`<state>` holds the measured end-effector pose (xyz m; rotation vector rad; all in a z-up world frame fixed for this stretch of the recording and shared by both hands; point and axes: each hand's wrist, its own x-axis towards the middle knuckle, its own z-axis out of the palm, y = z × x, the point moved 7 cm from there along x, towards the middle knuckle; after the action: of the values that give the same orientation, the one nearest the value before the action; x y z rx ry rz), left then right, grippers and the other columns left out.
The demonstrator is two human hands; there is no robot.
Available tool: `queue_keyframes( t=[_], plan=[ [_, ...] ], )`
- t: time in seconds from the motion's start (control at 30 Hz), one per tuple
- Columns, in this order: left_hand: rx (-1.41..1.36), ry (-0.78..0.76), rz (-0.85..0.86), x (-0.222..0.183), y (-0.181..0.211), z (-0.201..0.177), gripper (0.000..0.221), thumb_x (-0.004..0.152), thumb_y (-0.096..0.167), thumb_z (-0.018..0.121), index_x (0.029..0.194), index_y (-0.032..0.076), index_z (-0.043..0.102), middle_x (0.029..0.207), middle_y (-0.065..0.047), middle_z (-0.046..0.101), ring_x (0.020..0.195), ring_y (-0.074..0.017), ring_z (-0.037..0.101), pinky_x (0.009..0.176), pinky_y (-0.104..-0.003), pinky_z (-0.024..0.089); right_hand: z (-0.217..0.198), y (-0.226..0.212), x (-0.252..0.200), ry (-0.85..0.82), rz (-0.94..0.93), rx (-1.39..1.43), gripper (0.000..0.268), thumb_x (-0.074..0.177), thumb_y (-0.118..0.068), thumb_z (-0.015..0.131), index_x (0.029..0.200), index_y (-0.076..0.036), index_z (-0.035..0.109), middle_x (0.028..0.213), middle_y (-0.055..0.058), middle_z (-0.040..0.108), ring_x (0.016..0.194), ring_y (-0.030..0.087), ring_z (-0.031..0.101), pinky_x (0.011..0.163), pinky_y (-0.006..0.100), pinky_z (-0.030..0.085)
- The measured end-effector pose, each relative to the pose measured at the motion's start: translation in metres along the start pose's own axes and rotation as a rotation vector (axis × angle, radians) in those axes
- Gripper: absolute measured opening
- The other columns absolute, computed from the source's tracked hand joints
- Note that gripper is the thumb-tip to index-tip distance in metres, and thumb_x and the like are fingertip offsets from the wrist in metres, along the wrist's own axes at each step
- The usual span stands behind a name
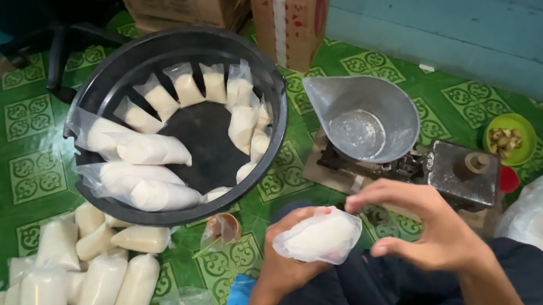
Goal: Manually scooping white powder from a large sack into small plastic bags, weighing them on a scale, and sealing the bags.
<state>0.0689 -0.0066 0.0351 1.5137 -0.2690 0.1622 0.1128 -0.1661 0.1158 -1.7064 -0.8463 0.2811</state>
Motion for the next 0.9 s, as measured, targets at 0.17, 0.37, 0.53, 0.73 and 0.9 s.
queue_keyframes(
  t=[0.17,0.37,0.53,0.73,0.9],
  plan=[
    [0.058,0.015,0.013,0.0,0.007,0.001,0.053,0.066,0.02,0.079,0.114,0.003,0.066,0.111,-0.011,0.073,0.093,-0.0215,0.071,0.084,-0.031,0.056,0.002,-0.015,-0.001,0.286,-0.072,-0.307,0.023,0.06,0.007,0.077,0.078,-0.006,0.074,0.079,0.0,0.072,0.062,0.009,0.066,0.057,0.02,0.053],
    [0.008,0.048,0.05,-0.005,0.002,0.001,0.05,0.067,0.018,0.079,0.112,0.001,0.065,0.112,-0.014,0.072,0.097,-0.0248,0.071,0.087,-0.034,0.057,-0.001,0.003,-0.006,0.374,0.023,-0.125,0.022,0.064,0.004,0.077,0.085,0.0,0.072,0.084,0.006,0.074,0.07,0.013,0.068,0.067,0.023,0.055],
    [0.034,0.061,0.058,-0.006,0.006,0.002,0.047,0.069,0.016,0.079,0.11,0.001,0.065,0.112,-0.013,0.072,0.097,-0.0229,0.071,0.087,-0.032,0.056,0.007,-0.031,0.0,0.315,-0.043,-0.325,0.036,0.082,-0.029,0.063,0.105,-0.001,0.069,0.102,0.011,0.07,0.086,0.02,0.069,0.077,0.03,0.056],
    [0.092,0.088,0.118,-0.008,0.017,0.007,0.046,0.065,0.011,0.078,0.108,0.001,0.066,0.104,-0.011,0.072,0.084,-0.0217,0.07,0.076,-0.031,0.056,0.045,-0.045,0.014,0.222,-0.241,-0.873,0.024,0.081,-0.027,0.068,0.094,-0.006,0.069,0.085,0.005,0.066,0.068,0.019,0.061,0.06,0.031,0.049],
    [0.113,0.122,0.153,-0.01,0.021,0.01,0.04,0.066,0.004,0.076,0.104,0.0,0.064,0.095,-0.01,0.071,0.075,-0.0195,0.067,0.068,-0.029,0.054,0.061,-0.042,0.017,0.26,-0.458,-1.177,0.034,0.093,-0.036,0.063,0.068,-0.015,0.055,0.065,-0.001,0.047,0.052,0.014,0.045,0.046,0.029,0.035]
  ],
)
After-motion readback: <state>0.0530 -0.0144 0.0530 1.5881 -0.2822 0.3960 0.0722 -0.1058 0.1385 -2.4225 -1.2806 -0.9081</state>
